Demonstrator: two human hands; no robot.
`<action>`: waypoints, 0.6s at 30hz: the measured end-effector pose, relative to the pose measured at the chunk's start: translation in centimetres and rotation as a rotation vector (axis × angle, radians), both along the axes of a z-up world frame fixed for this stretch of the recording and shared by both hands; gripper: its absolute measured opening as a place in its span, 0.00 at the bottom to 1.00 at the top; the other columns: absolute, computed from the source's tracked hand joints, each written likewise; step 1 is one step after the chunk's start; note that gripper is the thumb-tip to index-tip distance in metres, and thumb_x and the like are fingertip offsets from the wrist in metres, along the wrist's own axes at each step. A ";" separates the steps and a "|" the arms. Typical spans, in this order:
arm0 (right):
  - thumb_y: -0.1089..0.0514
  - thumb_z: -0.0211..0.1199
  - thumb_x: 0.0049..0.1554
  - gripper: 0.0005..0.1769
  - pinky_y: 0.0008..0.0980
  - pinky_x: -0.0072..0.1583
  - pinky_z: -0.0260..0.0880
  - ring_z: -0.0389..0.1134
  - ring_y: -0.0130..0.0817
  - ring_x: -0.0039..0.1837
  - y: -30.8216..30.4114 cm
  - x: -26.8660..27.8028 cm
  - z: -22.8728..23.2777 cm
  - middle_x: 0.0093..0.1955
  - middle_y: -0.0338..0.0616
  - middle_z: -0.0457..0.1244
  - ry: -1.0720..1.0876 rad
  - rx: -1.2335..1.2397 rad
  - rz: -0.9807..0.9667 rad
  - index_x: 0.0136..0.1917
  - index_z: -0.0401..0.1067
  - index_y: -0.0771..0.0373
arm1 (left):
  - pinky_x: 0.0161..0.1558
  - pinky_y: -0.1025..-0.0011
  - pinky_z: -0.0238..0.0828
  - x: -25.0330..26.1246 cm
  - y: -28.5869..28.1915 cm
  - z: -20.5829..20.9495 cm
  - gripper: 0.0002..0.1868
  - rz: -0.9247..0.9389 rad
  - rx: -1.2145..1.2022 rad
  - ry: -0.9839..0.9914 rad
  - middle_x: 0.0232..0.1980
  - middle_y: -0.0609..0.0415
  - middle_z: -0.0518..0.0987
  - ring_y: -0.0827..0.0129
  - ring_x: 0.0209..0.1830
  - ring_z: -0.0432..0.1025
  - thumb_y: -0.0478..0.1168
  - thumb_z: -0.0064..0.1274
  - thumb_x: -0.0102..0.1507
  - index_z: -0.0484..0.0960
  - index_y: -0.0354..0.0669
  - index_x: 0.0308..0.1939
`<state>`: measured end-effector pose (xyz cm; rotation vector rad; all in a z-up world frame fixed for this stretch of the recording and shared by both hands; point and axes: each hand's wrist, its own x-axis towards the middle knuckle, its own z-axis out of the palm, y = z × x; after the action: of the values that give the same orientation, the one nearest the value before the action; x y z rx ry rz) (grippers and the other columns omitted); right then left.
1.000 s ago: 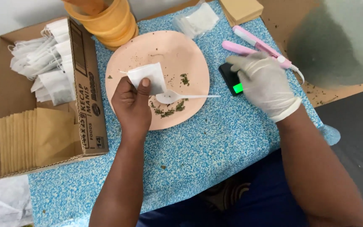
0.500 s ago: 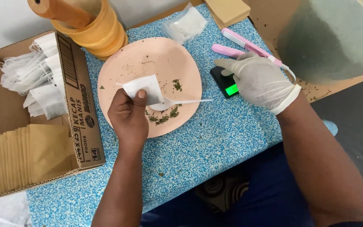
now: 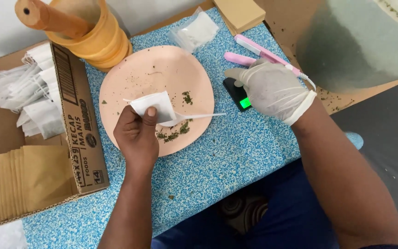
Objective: Filling small tea bags with tea leaves using a spoon and weighing them on a digital scale.
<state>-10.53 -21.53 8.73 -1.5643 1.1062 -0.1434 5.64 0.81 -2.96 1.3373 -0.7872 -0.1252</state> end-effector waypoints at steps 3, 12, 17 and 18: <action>0.54 0.64 0.54 0.24 0.28 0.41 0.54 0.58 0.28 0.41 0.2 -0.2 -0.4 0.54 0.37 0.70 0.031 -0.167 0.091 0.64 0.76 0.44 | 0.54 0.57 0.73 -0.3 -0.1 0.7 0.08 0.000 0.000 0.025 0.41 0.39 0.82 0.65 0.48 0.74 0.37 0.51 0.71 0.77 0.32 0.45; 0.66 0.59 0.58 0.19 0.51 0.63 0.69 0.66 0.56 0.66 0.4 -0.8 -2.3 0.62 0.56 0.66 0.130 -0.662 0.378 0.59 0.79 0.54 | 0.54 0.57 0.73 0.1 0.0 -0.2 0.08 0.005 0.008 0.010 0.41 0.39 0.81 0.65 0.48 0.74 0.36 0.50 0.71 0.77 0.32 0.44; 0.65 0.49 0.60 0.26 0.37 0.58 0.60 0.66 0.40 0.57 -2.0 -3.4 -1.7 0.52 0.42 0.69 -0.035 -0.777 0.467 0.69 0.72 0.51 | 0.42 0.74 0.67 -1.1 -0.1 1.3 0.10 0.154 0.160 0.068 0.39 0.59 0.76 0.73 0.44 0.69 0.44 0.56 0.67 0.79 0.41 0.43; 0.61 0.53 0.63 0.19 0.33 0.71 0.56 0.66 0.37 0.69 -2.0 -4.0 -1.3 0.58 0.40 0.70 -0.089 -0.699 0.378 0.64 0.75 0.53 | 0.41 0.74 0.66 -1.1 -0.1 1.2 0.10 0.139 0.144 0.083 0.38 0.60 0.75 0.74 0.42 0.68 0.44 0.56 0.67 0.78 0.41 0.42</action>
<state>-14.49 -23.56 7.39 -2.3352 0.6955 -0.3667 4.51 0.67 -1.80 1.5096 -0.6220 -0.1288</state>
